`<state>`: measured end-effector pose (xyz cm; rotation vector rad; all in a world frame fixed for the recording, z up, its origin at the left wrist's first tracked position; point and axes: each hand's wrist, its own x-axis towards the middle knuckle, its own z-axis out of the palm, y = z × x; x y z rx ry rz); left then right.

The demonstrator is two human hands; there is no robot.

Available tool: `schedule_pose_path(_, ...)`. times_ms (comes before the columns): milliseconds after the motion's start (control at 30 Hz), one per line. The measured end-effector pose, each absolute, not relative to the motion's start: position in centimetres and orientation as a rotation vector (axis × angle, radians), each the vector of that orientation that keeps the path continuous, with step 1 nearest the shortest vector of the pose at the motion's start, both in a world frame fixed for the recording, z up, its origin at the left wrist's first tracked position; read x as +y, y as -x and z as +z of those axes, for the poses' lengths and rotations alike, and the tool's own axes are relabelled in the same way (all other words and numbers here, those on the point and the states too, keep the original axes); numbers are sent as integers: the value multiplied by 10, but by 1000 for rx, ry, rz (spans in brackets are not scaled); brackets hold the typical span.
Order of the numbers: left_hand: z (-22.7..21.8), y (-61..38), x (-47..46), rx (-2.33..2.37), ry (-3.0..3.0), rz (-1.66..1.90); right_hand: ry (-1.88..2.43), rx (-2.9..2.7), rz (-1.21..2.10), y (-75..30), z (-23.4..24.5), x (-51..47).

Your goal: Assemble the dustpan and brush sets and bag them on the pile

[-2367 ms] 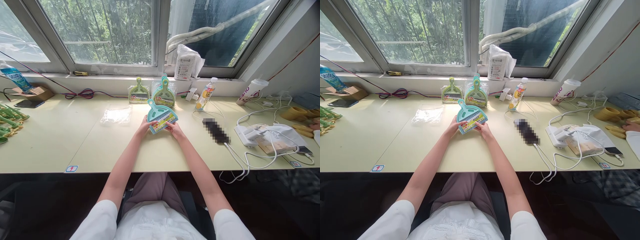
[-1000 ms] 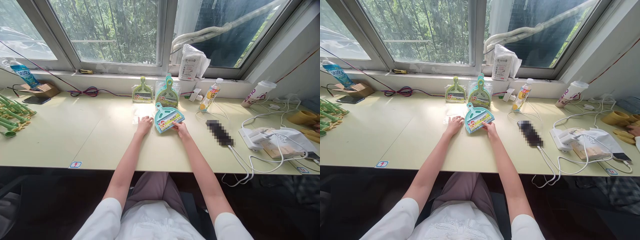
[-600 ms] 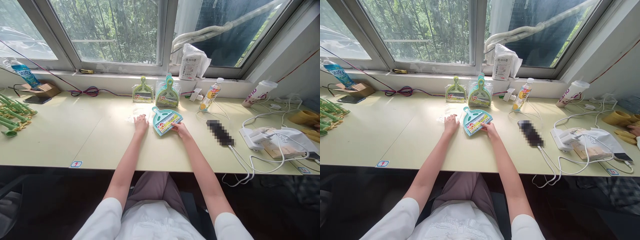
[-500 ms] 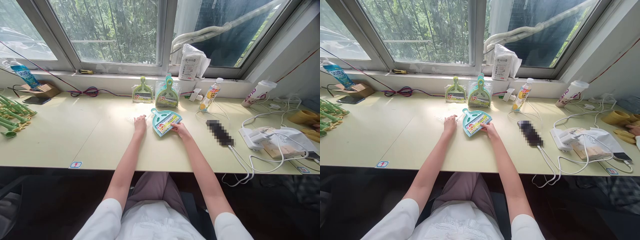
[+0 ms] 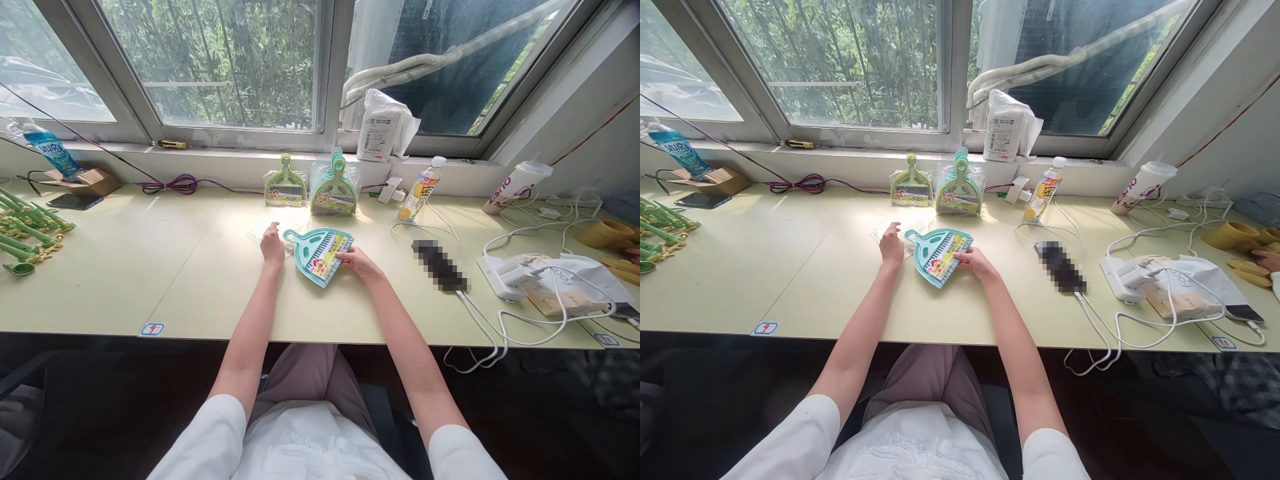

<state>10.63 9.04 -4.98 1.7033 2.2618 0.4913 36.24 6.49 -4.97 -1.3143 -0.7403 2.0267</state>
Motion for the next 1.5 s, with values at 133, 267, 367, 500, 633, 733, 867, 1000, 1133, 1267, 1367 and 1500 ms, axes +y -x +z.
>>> schedule_pose_path(133, -47, -108, 89, 2199, -1760, 543, 1367, -650, 1937, -361, -51, 66)
schedule_pose_path(267, -46, -113, 89, 2178, -1804, 529, 1378, -557, 1832, -361, -52, 68)
schedule_pose_path(367, -47, -118, 89, 2157, -1844, 558, 1387, -554, 1796, -362, -52, 69)
schedule_pose_path(500, -46, -130, 86, 1940, -1990, 597, 1353, -634, 1866, -360, -50, 67)
schedule_pose_path(633, -37, -144, 80, 1701, -2068, 597, 1360, -618, 1865, -357, -47, 67)
schedule_pose_path(733, -30, -148, 79, 1809, -1987, 701, 1337, -566, 1790, -357, -46, 67)
schedule_pose_path(867, -32, -139, 88, 2234, -1489, 950, 1257, -562, 1753, -359, -43, 67)
schedule_pose_path(1000, -41, -122, 99, 1875, -954, 1025, 1217, -612, 1762, -358, -37, 65)
schedule_pose_path(1133, -44, -124, 98, 1269, -837, 1004, 1184, -657, 1786, -356, -32, 63)
schedule_pose_path(1267, -44, -139, 91, 1069, -717, 1027, 1163, -671, 1781, -357, -32, 64)
schedule_pose_path(1367, -43, -144, 88, 967, -712, 1009, 1174, -668, 1742, -359, -35, 64)
schedule_pose_path(1500, -41, -143, 85, 919, -710, 844, 1166, -665, 1723, -361, -39, 65)
